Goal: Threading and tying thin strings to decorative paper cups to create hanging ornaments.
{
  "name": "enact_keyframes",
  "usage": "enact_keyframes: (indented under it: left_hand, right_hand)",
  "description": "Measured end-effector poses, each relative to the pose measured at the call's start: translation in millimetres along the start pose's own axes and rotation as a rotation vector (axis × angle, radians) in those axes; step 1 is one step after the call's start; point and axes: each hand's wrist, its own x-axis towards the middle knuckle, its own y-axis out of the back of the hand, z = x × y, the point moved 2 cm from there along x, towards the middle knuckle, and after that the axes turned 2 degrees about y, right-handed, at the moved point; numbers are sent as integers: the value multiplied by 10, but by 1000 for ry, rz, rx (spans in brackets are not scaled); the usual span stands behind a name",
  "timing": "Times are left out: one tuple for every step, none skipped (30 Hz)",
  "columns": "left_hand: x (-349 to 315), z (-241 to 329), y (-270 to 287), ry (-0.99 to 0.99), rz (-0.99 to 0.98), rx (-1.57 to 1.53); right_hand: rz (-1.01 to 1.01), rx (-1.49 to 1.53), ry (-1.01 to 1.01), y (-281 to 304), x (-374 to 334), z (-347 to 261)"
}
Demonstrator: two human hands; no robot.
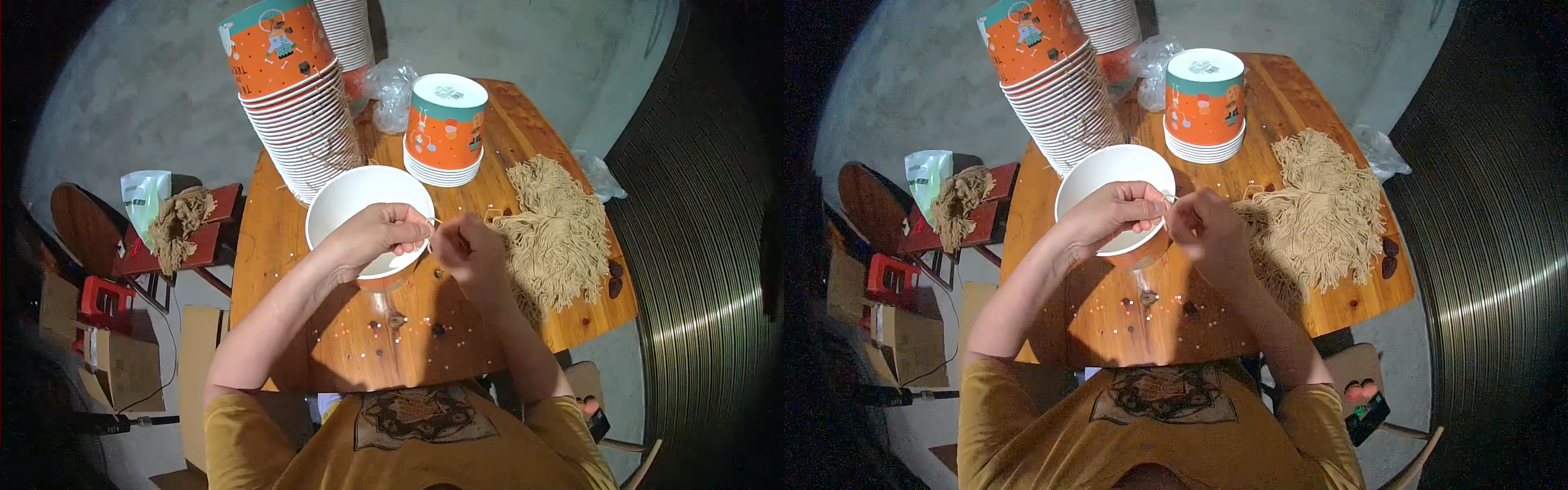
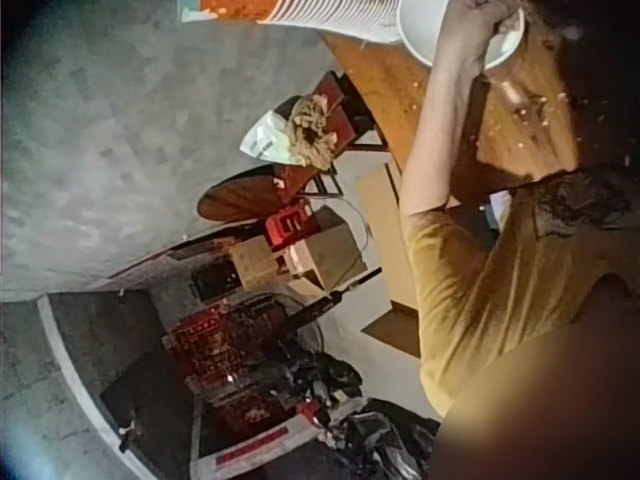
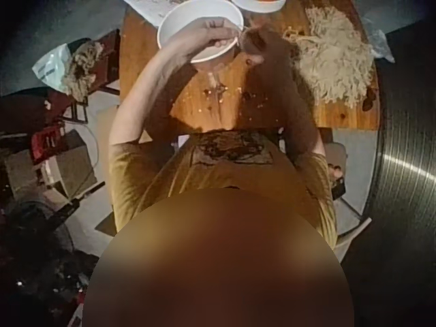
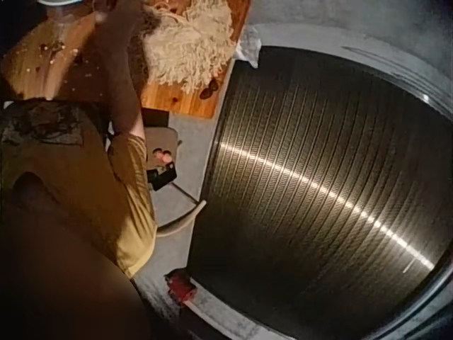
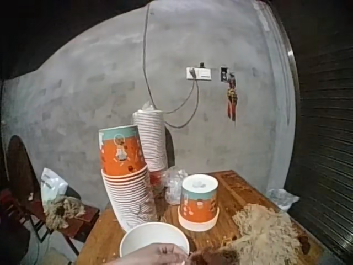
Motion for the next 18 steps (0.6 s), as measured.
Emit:
enact_keyframes:
  left_hand:
    - [2, 11, -7, 12, -2, -2]
    - [5, 19, -15, 12, -5, -1]
    - [10, 27, -25, 13, -11, 4]
    - [3, 22, -17, 12, -9, 8]
    - [-1, 14, -6, 12, -6, 6]
    - [-4, 4, 7, 9, -10, -1]
    - [-1, 0, 8, 5, -18, -8]
    - [4, -7, 12, 5, -19, -8]
    - [10, -15, 15, 2, -28, -18]
    - [16, -18, 17, 1, -37, -28]
    - [19, -15, 18, 1, -38, -28]
    - [19, -11, 16, 20, -53, -34]
    - [21, 0, 11, 39, -68, -40]
    - [14, 31, 5, 41, -69, -41]
    - [-2, 63, -7, 135, -55, -101]
    - [-15, 71, -8, 228, -38, -162]
    - [-5, 68, -4, 229, -35, -164]
    - [7, 56, -5, 250, -51, -194]
  right_hand:
    - [2, -1, -2, 1, -2, 29]
    - [34, 58, -32, 5, -5, 94]
    - [66, 116, -62, 14, -9, 129]
    - [63, 118, -61, 15, -7, 98]
    - [49, 32, -37, 24, -6, 31]
    - [35, -54, -13, 23, -10, -9]
    - [36, -56, -13, 21, -23, -20]
    - [28, -103, -11, 11, -36, -32]
    - [20, -149, -8, -1, -43, -41]
    - [20, -150, -9, -12, -42, -36]
    - [37, -134, 1, -25, -42, -27]
    - [54, -117, 11, -40, -41, -26]
    - [53, -117, 9, -66, -43, -53]
    - [77, -101, 6, -93, -49, -103]
    - [101, -84, 4, -114, -51, -134]
    - [98, -82, 4, -138, -44, -142]
    - [97, -117, 37, -159, -34, -154]
    - [96, -151, 70, -172, -30, -160]
